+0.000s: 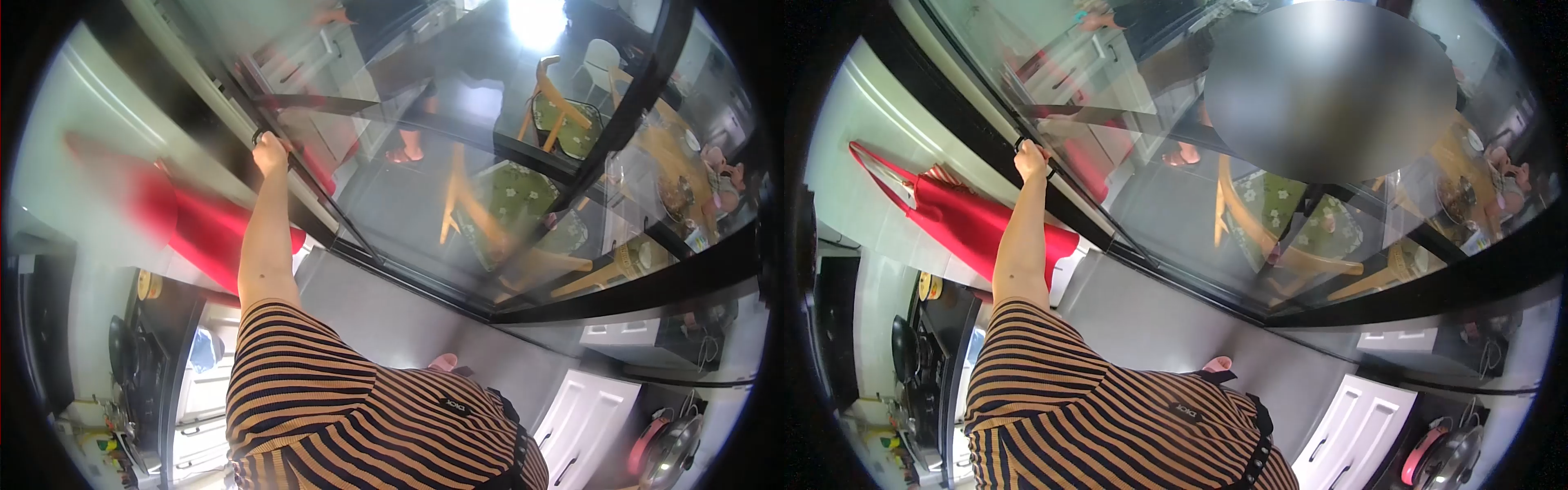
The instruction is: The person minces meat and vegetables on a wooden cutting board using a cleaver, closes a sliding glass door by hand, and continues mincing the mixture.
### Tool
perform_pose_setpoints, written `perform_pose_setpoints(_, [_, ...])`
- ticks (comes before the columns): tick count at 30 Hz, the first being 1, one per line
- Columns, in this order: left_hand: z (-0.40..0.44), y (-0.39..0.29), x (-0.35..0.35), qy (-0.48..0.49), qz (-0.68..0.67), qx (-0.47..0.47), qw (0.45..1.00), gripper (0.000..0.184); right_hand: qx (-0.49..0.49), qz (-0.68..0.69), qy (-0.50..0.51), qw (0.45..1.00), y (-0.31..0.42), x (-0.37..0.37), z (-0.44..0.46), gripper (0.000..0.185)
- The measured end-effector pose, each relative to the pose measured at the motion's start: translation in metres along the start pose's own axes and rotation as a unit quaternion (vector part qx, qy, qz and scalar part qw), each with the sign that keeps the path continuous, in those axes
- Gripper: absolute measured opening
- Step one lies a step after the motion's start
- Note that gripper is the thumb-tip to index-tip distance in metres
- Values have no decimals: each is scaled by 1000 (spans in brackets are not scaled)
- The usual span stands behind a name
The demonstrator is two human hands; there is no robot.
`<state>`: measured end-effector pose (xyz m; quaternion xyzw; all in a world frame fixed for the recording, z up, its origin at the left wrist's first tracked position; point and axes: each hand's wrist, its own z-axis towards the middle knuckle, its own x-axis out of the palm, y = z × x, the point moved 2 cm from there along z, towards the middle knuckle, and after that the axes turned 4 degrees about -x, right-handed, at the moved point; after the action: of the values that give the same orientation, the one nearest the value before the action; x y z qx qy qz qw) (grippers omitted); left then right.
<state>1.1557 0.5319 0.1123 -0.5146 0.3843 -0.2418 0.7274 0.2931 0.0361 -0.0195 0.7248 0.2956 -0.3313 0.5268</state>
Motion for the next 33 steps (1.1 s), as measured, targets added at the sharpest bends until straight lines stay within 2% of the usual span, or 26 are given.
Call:
perform_pose_setpoints(5, [22,11,-2,-7,7,14,1000,48,-10,2,5,1000,15,4,7,27])
perform_pose_setpoints(10, [51,9,-12,7,20,-54,998,46,-5,22,-9,1000,17,-7,6,25])
perform_pose_setpoints(11, [65,17,-14,17,-37,-53,998,37,-1,31,-13,999,17,-10,8,25])
perform_pose_setpoints(12, [81,29,-18,58,-80,-75,992,39,1,40,-16,999,16,-14,8,25])
perform_pose_setpoints(14, [106,50,-23,74,-160,-132,975,34,7,64,-33,997,8,-27,11,24])
perform_pose_setpoints(17, [133,115,-30,19,-248,-153,956,28,10,102,-62,993,-5,-54,11,23])
perform_pose_setpoints(18, [96,118,-29,-54,-297,-163,939,27,11,117,-73,990,-12,-65,9,23])
perform_pose_setpoints(19, [78,156,-30,-43,-406,-167,898,27,16,132,-84,987,-21,-77,7,22])
perform_pose_setpoints(20, [15,141,-31,-69,-222,-176,956,30,17,149,-98,984,-31,-90,6,22])
perform_pose_setpoints(21, [-11,187,-24,-86,-309,-190,928,29,22,164,-112,980,-44,-101,4,22])
perform_pose_setpoints(23, [-91,236,-18,109,-57,-282,951,33,33,191,-140,971,-72,-129,-4,21])
perform_pose_setpoints(24, [-115,295,3,127,-154,-316,928,48,39,203,-154,966,-85,-141,-8,21])
perform_pose_setpoints(25, [-196,269,-1,244,40,-276,929,53,44,216,-170,960,-101,-153,-14,21])
perform_pose_setpoints(26, [-243,279,10,303,169,-298,889,54,48,228,-181,955,-115,-165,-21,21])
perform_pose_setpoints(27, [-291,279,21,441,166,-361,805,48,50,241,-194,950,-133,-177,-23,20])
perform_pose_setpoints(28, [-343,282,38,444,169,-374,797,40,56,250,-206,944,-148,-187,-34,20])
perform_pose_setpoints(30, [-443,262,58,587,198,-297,727,31,70,264,-225,935,-174,-202,-48,20])
perform_pose_setpoints(33, [-578,180,68,762,201,-133,601,29,115,247,-253,928,-214,-214,-66,19])
